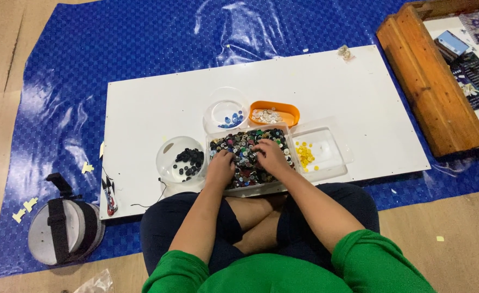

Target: The person sits cross-legged on the floor and sorts a large pile of mixed buttons from a central container into separate bowls based on color. They pick up buttons by hand and place them into white or orange bowls containing black, blue, white, and yellow buttons.

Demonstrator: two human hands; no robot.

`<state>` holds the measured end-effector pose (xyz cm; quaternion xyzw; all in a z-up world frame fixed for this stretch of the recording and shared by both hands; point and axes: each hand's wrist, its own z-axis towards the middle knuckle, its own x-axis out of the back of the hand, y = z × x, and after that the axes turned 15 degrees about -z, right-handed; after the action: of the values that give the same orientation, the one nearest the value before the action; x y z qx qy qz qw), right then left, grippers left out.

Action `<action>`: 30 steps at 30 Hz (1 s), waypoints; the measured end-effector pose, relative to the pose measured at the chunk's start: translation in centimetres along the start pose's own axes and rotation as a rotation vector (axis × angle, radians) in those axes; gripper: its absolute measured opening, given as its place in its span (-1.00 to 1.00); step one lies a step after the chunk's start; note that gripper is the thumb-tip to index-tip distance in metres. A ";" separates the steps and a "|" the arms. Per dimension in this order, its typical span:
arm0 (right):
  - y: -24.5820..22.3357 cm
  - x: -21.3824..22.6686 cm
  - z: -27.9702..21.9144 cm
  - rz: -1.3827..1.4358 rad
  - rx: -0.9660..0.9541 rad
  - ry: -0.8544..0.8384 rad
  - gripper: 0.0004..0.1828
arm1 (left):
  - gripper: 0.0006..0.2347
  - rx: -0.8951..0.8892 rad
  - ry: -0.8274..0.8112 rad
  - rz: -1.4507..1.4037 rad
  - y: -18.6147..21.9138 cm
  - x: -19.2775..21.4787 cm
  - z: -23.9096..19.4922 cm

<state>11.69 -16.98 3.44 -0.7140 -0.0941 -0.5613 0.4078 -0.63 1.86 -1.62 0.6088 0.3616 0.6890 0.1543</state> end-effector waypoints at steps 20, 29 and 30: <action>-1.2 -3.9 1.9 -0.475 0.110 0.111 -0.77 | -0.82 -0.087 0.022 0.128 -0.3 -1.0 0.3; -2.9 -3.5 2.0 -0.521 0.155 0.128 -0.84 | -0.79 -0.061 0.003 0.131 -0.8 -1.5 0.8; -3.3 -3.2 2.1 -0.538 0.200 0.123 -0.87 | -0.77 -0.075 0.017 0.156 -1.1 -1.6 1.0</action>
<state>10.17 -12.34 2.14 -0.5843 -0.3097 -0.6796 0.3176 0.41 1.88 -3.58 0.6230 0.2883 0.7173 0.1195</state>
